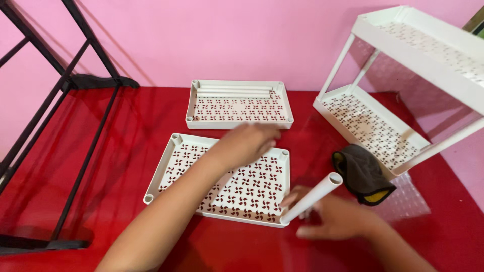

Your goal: The person disassembles a white plastic two-tier storage rack by removing the vertical support poles from the trays. They then reassemble the rack by inserting the poles back into the tray holes and stacking the trays to form the two-tier structure.

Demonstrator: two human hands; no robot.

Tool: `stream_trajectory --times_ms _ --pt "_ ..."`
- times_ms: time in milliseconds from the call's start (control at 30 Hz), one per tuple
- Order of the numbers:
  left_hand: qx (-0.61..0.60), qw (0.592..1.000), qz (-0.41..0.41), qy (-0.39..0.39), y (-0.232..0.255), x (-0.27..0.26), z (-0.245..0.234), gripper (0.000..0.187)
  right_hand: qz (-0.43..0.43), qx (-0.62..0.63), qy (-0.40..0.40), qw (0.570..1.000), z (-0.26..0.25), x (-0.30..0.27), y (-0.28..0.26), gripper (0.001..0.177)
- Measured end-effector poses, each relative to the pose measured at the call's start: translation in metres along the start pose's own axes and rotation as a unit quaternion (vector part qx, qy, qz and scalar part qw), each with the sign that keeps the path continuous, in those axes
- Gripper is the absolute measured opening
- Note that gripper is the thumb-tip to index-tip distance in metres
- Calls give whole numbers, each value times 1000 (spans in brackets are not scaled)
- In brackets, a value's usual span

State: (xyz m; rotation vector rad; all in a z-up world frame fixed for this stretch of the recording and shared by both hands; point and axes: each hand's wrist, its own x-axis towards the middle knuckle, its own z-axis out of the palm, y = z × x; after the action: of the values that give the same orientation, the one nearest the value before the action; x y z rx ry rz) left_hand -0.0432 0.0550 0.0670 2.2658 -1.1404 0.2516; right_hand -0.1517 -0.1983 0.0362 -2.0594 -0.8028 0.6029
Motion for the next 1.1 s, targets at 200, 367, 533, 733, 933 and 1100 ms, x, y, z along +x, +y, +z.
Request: stream_trajectory --times_ms 200,367,533,733,933,1100 --pt "-29 999 36 -7 12 -42 26 27 -129 -92 112 981 17 18 18 17" --pt "-50 995 -60 -55 8 -60 34 32 -117 -130 180 968 -7 50 43 18" --pt "-11 999 -8 -32 2 -64 40 48 -135 -118 206 962 -3 67 57 16" --pt "-8 996 -19 -82 -9 -66 45 65 -159 -144 291 932 11 64 67 17" --pt "3 997 -26 -77 -13 -67 52 64 -170 -161 274 933 6 66 68 24" --pt "3 997 -28 -75 -12 -66 52 64 -179 -172 267 931 6 64 63 22"
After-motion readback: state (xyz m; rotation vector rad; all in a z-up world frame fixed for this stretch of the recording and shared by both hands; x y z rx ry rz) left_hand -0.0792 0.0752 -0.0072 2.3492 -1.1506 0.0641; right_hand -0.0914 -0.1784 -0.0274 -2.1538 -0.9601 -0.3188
